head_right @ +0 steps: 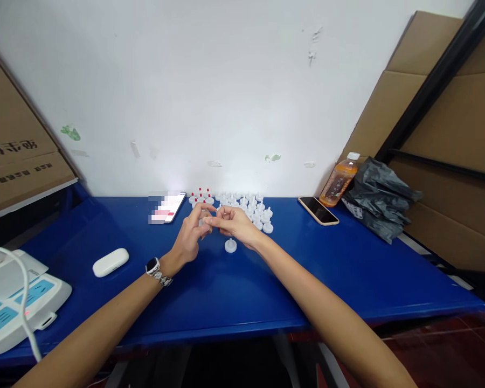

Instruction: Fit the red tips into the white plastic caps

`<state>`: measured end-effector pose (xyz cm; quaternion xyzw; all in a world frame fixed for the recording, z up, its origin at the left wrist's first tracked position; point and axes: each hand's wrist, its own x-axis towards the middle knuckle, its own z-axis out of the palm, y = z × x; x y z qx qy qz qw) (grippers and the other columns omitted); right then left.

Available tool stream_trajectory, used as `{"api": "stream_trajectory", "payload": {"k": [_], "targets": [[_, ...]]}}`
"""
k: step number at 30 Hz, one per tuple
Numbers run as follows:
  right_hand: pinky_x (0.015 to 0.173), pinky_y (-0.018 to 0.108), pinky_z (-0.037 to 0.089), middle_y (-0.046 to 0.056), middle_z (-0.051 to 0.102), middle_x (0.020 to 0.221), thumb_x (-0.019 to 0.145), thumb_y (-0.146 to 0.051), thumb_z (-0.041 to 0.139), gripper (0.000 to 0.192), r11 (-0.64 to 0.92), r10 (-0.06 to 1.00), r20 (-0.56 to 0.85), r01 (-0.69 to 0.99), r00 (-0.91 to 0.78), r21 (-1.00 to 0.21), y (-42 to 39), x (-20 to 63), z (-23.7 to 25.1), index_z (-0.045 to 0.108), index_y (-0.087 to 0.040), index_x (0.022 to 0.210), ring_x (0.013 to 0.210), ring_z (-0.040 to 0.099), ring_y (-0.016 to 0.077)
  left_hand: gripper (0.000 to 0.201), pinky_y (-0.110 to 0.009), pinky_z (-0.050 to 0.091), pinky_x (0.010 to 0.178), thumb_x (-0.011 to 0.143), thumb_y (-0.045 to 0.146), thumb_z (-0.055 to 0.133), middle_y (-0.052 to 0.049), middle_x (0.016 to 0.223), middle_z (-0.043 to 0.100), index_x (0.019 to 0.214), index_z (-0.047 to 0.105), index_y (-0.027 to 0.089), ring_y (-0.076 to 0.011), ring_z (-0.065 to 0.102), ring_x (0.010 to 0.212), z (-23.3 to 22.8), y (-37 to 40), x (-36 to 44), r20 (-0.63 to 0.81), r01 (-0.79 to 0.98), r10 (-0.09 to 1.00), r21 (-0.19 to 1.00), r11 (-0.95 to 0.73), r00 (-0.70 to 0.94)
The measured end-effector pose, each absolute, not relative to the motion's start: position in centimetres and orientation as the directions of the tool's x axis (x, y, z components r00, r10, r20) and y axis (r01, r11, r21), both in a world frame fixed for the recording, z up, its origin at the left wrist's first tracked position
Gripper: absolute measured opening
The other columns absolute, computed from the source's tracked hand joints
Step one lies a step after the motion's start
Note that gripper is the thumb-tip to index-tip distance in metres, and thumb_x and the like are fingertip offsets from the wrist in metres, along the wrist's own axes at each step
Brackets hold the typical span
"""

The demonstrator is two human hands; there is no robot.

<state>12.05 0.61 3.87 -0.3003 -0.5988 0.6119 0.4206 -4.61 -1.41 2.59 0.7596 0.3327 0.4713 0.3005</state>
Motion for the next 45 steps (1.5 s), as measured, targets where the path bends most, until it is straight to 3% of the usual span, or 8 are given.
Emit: {"api": "stream_trajectory", "payload": {"k": [8, 12, 15, 18, 29, 33, 40, 45], "targets": [[0.042, 0.021, 0.013, -0.01, 0.028, 0.054, 0.083, -0.057, 0.067, 0.043, -0.092, 0.779, -0.049, -0.037, -0.625, -0.995, 0.4, 12.2, 4.2, 0.048, -0.019, 0.074, 0.045, 0.02, 0.0053, 0.048, -0.026, 0.034, 0.052, 0.101, 0.053, 0.015, 0.004, 0.055, 0.045, 0.091, 0.049, 0.02, -0.0128, 0.042, 0.048, 1.7, -0.7, -3.6, 0.419, 0.158, 0.896, 0.884, -0.439, 0.149], [0.046, 0.023, 0.024, -0.007, 0.036, 0.056, 0.091, -0.055, 0.056, 0.043, 0.193, 0.825, 0.098, 0.115, -0.557, -0.974, 0.3, 12.1, 4.2, 0.043, -0.02, 0.07, 0.048, 0.028, 0.0073, 0.056, -0.027, 0.038, 0.057, 0.101, 0.057, 0.008, 0.003, 0.053, 0.047, 0.09, 0.05, 0.02, -0.0134, 0.046, 0.049, 1.8, -0.7, -3.6, 0.365, 0.305, 0.926, 0.875, -0.377, 0.097], [0.054, 0.025, 0.032, -0.004, 0.044, 0.06, 0.098, -0.048, 0.044, 0.037, 0.491, 0.819, 0.251, 0.405, -0.515, -0.771, -0.2, 12.1, 4.5, 0.047, -0.02, 0.074, 0.054, 0.041, 0.0106, 0.057, -0.029, 0.04, 0.06, 0.101, 0.057, 0.009, 0.001, 0.059, 0.053, 0.096, 0.052, 0.02, -0.0151, 0.052, 0.054, 1.9, -0.8, -3.9, 0.372, 0.427, 0.921, 0.819, -0.384, 0.115], [0.06, 0.026, 0.035, -0.003, 0.049, 0.062, 0.101, -0.038, 0.038, 0.029, 0.58, 0.802, 0.279, 0.578, -0.528, -0.575, -0.6, 12.1, 4.7, 0.051, -0.021, 0.081, 0.059, 0.048, 0.0129, 0.057, -0.029, 0.043, 0.062, 0.101, 0.057, 0.009, -0.003, 0.07, 0.06, 0.099, 0.053, 0.02, -0.0159, 0.057, 0.06, 2.1, -0.9, -4.1, 0.384, 0.452, 0.917, 0.803, -0.389, 0.107], [0.063, 0.026, 0.04, -0.001, 0.056, 0.069, 0.103, -0.039, 0.033, 0.032, 0.558, 0.783, 0.257, 0.458, -0.566, -0.692, -0.2, 11.9, 4.2, 0.052, -0.02, 0.085, 0.065, 0.053, 0.0135, 0.059, -0.03, 0.045, 0.062, 0.1, 0.06, 0.01, -0.002, 0.067, 0.059, 0.099, 0.053, 0.02, -0.0164, 0.057, 0.062, 2.6, -0.5, -3.6, 0.367, 0.367, 0.927, 0.854, -0.369, 0.077], [0.067, 0.026, 0.04, 0.0, 0.063, 0.075, 0.103, -0.041, 0.034, 0.037, 0.556, 0.804, 0.284, 0.493, -0.522, -0.669, 0.0, 11.9, 4.8, 0.057, -0.02, 0.083, 0.069, 0.056, 0.0138, 0.059, -0.029, 0.041, 0.058, 0.099, 0.062, 0.009, 0.003, 0.056, 0.049, 0.102, 0.051, 0.02, -0.0144, 0.05, 0.052, 2.9, -0.1, -3.5, 0.364, 0.324, 0.925, 0.866, -0.38, 0.11], [0.065, 0.025, 0.038, -0.001, 0.063, 0.071, 0.101, -0.038, 0.035, 0.036, 0.545, 0.838, 0.364, 0.602, -0.406, -0.584, 0.3, 12.3, 4.5, 0.056, -0.02, 0.077, 0.065, 0.055, 0.0134, 0.061, -0.027, 0.041, 0.059, 0.099, 0.062, 0.009, 0.001, 0.066, 0.056, 0.114, 0.05, 0.02, -0.0142, 0.051, 0.056, 2.7, 0.1, -4.1, 0.323, 0.297, 0.928, 0.882, -0.366, 0.183], [0.06, 0.025, 0.036, -0.001, 0.061, 0.068, 0.098, -0.039, 0.038, 0.031, 0.44, 0.886, 0.391, 0.714, -0.248, -0.544, 3.3, 13.9, 4.4, 0.059, -0.02, 0.083, 0.064, 0.055, 0.0147, 0.05, -0.028, 0.038, 0.062, 0.098, 0.056, 0.03, -0.001, 0.067, 0.059, 0.073, 0.054, 0.02, -0.0157, 0.055, 0.063, 1.6, 1.2, -6.7, 0.278, 0.615, 0.919, 0.683, -0.394, 0.28]]}}
